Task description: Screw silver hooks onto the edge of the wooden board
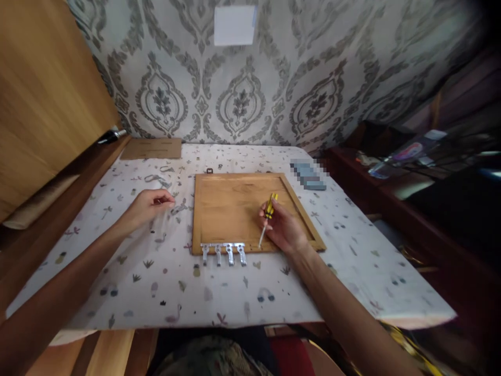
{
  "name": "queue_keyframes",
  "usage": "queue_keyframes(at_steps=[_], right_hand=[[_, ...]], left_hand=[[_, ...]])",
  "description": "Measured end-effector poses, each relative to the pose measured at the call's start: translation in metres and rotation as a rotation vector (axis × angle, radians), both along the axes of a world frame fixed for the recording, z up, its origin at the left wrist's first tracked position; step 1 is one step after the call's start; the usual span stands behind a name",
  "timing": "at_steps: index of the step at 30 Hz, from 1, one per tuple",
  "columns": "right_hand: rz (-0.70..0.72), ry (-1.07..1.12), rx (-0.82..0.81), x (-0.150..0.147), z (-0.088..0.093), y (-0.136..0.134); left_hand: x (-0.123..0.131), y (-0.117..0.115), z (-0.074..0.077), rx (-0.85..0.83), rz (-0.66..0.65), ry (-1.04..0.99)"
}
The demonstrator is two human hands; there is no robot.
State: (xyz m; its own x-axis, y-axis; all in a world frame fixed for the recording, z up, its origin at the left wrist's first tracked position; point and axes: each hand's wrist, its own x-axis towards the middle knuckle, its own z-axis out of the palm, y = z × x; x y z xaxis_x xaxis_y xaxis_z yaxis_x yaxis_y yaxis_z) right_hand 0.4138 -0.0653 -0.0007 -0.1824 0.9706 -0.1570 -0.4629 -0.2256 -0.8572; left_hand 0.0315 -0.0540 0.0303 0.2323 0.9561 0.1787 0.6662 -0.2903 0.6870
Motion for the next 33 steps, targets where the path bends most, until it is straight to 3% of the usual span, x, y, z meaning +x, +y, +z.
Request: queue_keyframes(at_steps=[4, 10, 14, 18, 26, 33], right_hand=[[0.018, -0.008, -0.013, 0.002, -0.003, 0.002], [0.078, -0.039, 0.021, -0.002, -0.001, -0.006], [0.095, -0.049, 0.028, -0.005, 0.001, -0.011], [0.093, -0.031, 0.031, -0.007, 0.004, -0.015], [0.098, -0.002, 0.051, -0.01, 0.014, -0.018], [0.037, -0.065, -0.026, -0.009, 0.016, -0.018]], left_hand=[[0.039, -0.015, -0.003, -0.053, -0.076, -0.086], [0.104, -0.034, 0.008, -0.101, -0.255, -0.207], [0.123, -0.038, 0.01, -0.086, -0.3, -0.181], [0.112, -0.031, 0.0, -0.067, -0.204, -0.087], [0.052, -0.015, -0.021, 0.017, 0.019, 0.138], [0.022, -0.011, -0.016, 0.089, 0.193, 0.173]])
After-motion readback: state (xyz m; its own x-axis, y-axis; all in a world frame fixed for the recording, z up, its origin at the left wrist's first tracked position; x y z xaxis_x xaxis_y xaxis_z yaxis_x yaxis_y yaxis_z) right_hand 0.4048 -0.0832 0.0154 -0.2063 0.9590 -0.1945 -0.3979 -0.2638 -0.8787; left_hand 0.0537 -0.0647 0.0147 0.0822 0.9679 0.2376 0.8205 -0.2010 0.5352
